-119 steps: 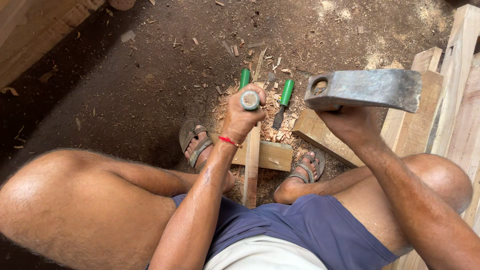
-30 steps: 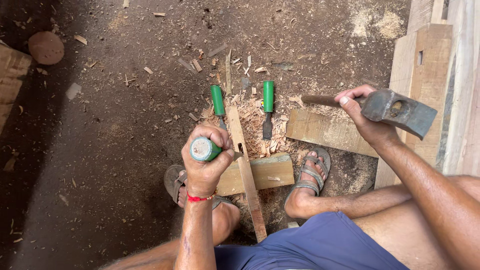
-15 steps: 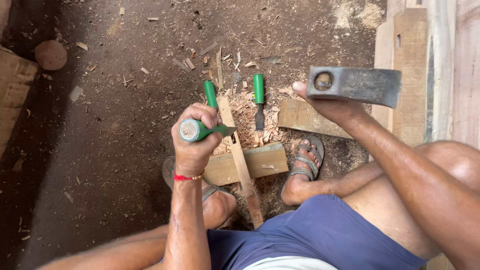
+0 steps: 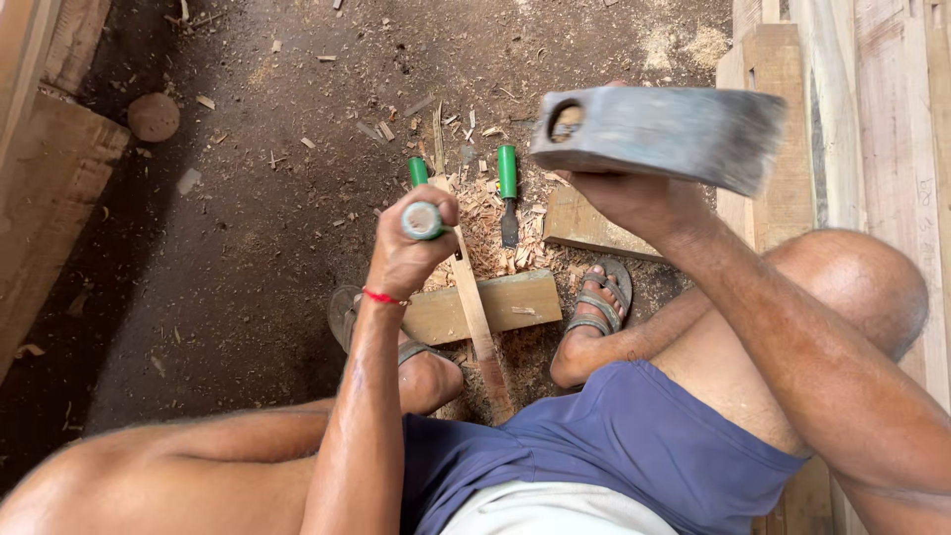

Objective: The person uses a mallet to strike a chisel, carving a rectangular hole into a piece of wood held between their feet.

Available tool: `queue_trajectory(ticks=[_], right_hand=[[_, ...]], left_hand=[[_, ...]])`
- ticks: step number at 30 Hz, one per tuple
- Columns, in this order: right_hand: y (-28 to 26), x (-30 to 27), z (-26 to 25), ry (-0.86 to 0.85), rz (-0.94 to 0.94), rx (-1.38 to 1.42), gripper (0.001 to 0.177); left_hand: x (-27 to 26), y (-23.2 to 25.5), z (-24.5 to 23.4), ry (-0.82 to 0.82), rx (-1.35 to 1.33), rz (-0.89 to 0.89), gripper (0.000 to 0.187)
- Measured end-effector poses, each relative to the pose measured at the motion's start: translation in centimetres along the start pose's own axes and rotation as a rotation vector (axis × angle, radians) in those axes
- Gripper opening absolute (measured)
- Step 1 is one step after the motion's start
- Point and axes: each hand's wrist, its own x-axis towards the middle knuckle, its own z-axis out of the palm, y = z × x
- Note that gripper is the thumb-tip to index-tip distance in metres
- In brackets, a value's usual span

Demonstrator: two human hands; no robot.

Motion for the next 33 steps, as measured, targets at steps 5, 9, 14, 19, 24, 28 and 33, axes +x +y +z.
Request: queue_trajectory(ticks=[5, 9, 14, 19, 24, 28, 33], right_hand=[[-0.9, -0.7, 1.0, -0.026, -0.139, -0.111, 0.020], [-2.9, -1.6, 2.3, -0.232, 0.005, -0.114, 0.018], [-4.6, 0.1, 3.4, -0.398, 0.092, -0.148, 0.027], [-5.3, 0.3, -0.2, -0.140, -0.229, 0.223, 0.046], [-4.8, 0.6, 2.5, -0.307, 0.015, -0.116, 0.019], [-4.3, -0.4, 1.0, -0.149, -0.124, 0.154, 0.029], [-4.3, -0.2, 3.7, -0.311, 0.122, -0.055, 0.013]], left_hand=[[0.3, -0.6, 1.4, -0.116, 0.249, 0.087, 0.020], [0.9, -1.4, 1.7, -0.173, 0.330, 0.140, 0.021], [1.7, -1.8, 2.2, -0.143, 0.246, 0.066, 0.032], [0.7, -1.5, 1.4, -0.229, 0.158, 0.169, 0.032], [1.5, -0.9, 2.4, -0.229, 0.273, 0.118, 0.026], [1.4, -2.1, 2.1, -0.198, 0.332, 0.027, 0.030], [1.7, -2.7, 2.5, -0.186, 0.362, 0.117, 0.024]])
